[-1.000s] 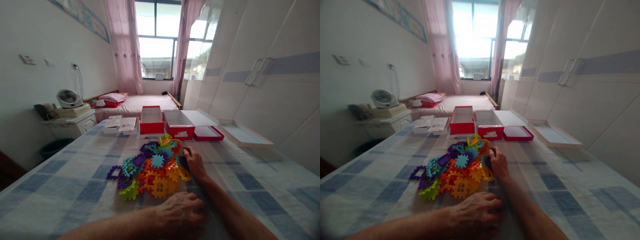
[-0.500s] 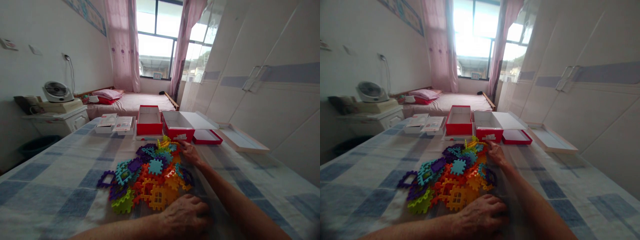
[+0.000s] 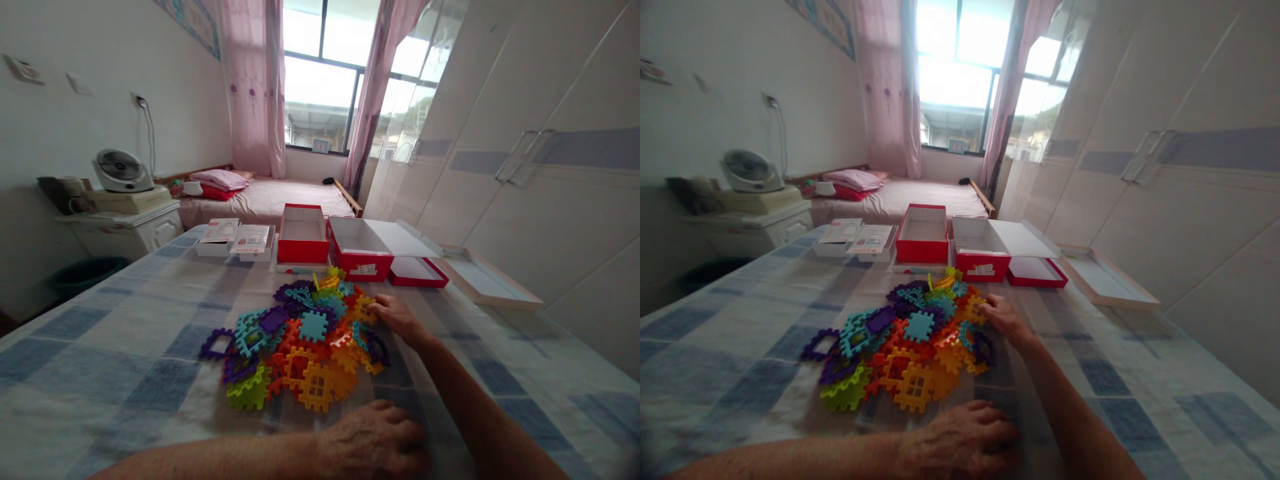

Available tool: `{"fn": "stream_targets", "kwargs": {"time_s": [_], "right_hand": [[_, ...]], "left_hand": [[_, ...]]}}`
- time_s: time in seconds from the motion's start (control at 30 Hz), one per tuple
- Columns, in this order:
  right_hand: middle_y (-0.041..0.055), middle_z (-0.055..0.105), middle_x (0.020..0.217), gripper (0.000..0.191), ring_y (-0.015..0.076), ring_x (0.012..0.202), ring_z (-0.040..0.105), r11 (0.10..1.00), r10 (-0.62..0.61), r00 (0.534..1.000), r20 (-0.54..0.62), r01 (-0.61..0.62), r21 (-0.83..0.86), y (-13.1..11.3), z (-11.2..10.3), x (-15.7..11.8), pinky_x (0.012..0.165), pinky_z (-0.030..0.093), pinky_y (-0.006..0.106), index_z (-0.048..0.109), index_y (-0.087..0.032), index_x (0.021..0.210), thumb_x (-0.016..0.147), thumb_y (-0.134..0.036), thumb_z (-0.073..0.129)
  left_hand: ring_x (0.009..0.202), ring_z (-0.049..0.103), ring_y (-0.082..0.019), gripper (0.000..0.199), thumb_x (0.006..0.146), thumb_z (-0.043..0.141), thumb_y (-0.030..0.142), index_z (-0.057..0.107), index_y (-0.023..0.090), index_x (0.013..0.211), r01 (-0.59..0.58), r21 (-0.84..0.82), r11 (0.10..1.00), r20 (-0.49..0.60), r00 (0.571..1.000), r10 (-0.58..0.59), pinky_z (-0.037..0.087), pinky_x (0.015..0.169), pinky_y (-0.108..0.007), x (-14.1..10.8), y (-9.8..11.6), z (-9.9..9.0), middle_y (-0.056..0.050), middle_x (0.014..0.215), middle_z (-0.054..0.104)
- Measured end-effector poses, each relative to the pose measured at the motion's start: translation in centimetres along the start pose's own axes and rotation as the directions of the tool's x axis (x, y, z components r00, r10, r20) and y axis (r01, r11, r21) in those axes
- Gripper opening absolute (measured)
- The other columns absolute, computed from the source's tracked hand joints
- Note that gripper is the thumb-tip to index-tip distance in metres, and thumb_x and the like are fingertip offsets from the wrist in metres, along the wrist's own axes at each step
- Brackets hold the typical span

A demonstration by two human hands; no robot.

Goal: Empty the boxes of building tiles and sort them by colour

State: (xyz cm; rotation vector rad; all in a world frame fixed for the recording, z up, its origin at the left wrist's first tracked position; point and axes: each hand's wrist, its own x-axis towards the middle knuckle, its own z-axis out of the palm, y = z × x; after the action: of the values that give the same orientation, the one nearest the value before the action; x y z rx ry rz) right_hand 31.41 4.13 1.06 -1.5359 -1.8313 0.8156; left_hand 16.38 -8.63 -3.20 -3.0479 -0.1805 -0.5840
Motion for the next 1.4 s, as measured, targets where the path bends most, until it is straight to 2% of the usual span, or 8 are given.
{"fn": "stream_targets", "kwargs": {"time_s": [0.33, 0.5, 0.63, 0.8, 1.0, 1.13, 1.3, 1.4], "right_hand": [[0.0007, 0.061, 0.075, 0.021, 0.0146, 0.066, 0.055, 0.989, -0.067, 0.994, -0.081, 0.056, -0.135, -1.3, 2.7, -1.8, 0.059, 0.039, 0.024, 0.056, -0.018, 0.088, 0.068, -0.025, 0.054], [-0.0020, 0.057, 0.075, 0.016, 0.0130, 0.068, 0.052, 0.990, -0.136, 0.984, -0.116, 0.131, -0.047, -1.2, 2.3, -2.3, 0.063, 0.040, 0.023, 0.050, -0.020, 0.083, 0.068, -0.023, 0.051], [0.0012, 0.059, 0.083, 0.022, 0.0146, 0.074, 0.056, 0.992, -0.106, 0.962, -0.253, 0.120, 0.041, -0.7, 1.8, -1.8, 0.068, 0.045, 0.026, 0.051, -0.019, 0.090, 0.068, -0.022, 0.047], [0.0069, 0.062, 0.095, 0.039, 0.0168, 0.080, 0.061, 0.974, 0.105, 0.928, -0.359, -0.024, 0.224, 1.8, -2.1, -1.1, 0.068, 0.050, 0.028, 0.053, -0.017, 0.102, 0.064, -0.023, 0.053], [0.0091, 0.063, 0.086, 0.039, 0.0182, 0.070, 0.062, 0.958, 0.281, 0.817, -0.504, -0.203, 0.205, 7.4, -9.9, -3.6, 0.058, 0.052, 0.029, 0.055, -0.013, 0.096, 0.058, -0.020, 0.061], [0.0108, 0.065, 0.087, 0.036, 0.0206, 0.073, 0.064, 0.945, 0.326, 0.767, -0.552, -0.269, 0.184, 9.9, -13.1, -4.6, 0.062, 0.054, 0.032, 0.054, -0.013, 0.097, 0.062, -0.019, 0.061], [0.0255, 0.054, 0.116, 0.045, 0.0314, 0.111, 0.052, 0.940, 0.246, 0.713, -0.656, -0.340, -0.016, 8.9, -13.4, -3.7, 0.092, 0.042, 0.046, 0.051, -0.008, 0.112, 0.067, -0.012, 0.056], [0.0205, 0.058, 0.114, 0.034, 0.0262, 0.109, 0.053, 0.956, 0.117, 0.825, -0.553, -0.244, -0.161, 6.5, -10.6, -2.0, 0.097, 0.038, 0.040, 0.057, -0.009, 0.108, 0.075, -0.016, 0.052]], "left_hand": [[0.089, 0.057, -0.014, 0.010, 0.083, 0.051, 0.025, 0.056, 0.020, 0.090, 0.064, -0.183, 0.981, 0.072, 0.996, -0.051, 0.044, 0.081, -0.024, -0.9, -1.1, -1.8, -0.001, 0.095, 0.064], [0.086, 0.058, -0.013, 0.013, 0.082, 0.048, 0.018, 0.055, 0.019, 0.092, 0.091, -0.232, 0.968, -0.001, 0.996, -0.093, 0.045, 0.082, -0.023, -1.0, -1.1, -2.4, -0.003, 0.093, 0.065], [0.082, 0.058, -0.013, 0.016, 0.083, 0.044, 0.015, 0.056, 0.017, 0.094, 0.096, -0.203, 0.974, -0.096, 0.988, -0.118, 0.046, 0.078, -0.024, -1.2, -1.5, -3.0, -0.006, 0.093, 0.063], [0.078, 0.057, -0.012, 0.017, 0.085, 0.040, 0.014, 0.056, 0.018, 0.090, 0.123, -0.214, 0.969, -0.100, 0.984, -0.147, 0.045, 0.073, -0.022, -1.3, -1.7, -3.0, -0.005, 0.086, 0.061], [0.074, 0.053, -0.013, 0.012, 0.084, 0.043, 0.013, 0.054, 0.017, 0.082, 0.156, -0.198, 0.968, -0.022, 0.986, -0.163, 0.044, 0.069, -0.023, -1.4, -1.3, -2.4, -0.003, 0.082, 0.060], [0.074, 0.052, -0.013, 0.010, 0.083, 0.044, 0.015, 0.054, 0.018, 0.083, 0.178, -0.191, 0.965, 0.002, 0.984, -0.181, 0.043, 0.070, -0.024, -1.4, -1.3, -2.4, -0.002, 0.084, 0.060], [0.072, 0.050, -0.013, 0.006, 0.083, 0.046, 0.018, 0.052, 0.019, 0.080, 0.168, -0.143, 0.975, 0.011, 0.986, -0.168, 0.042, 0.068, -0.024, -1.4, -1.2, -1.8, -0.001, 0.082, 0.058], [0.069, 0.048, -0.012, 0.007, 0.083, 0.048, 0.019, 0.049, 0.018, 0.075, 0.123, -0.127, 0.984, 0.013, 0.992, -0.122, 0.041, 0.065, -0.024, -1.4, -1.0, -1.5, 0.000, 0.079, 0.057]]}}
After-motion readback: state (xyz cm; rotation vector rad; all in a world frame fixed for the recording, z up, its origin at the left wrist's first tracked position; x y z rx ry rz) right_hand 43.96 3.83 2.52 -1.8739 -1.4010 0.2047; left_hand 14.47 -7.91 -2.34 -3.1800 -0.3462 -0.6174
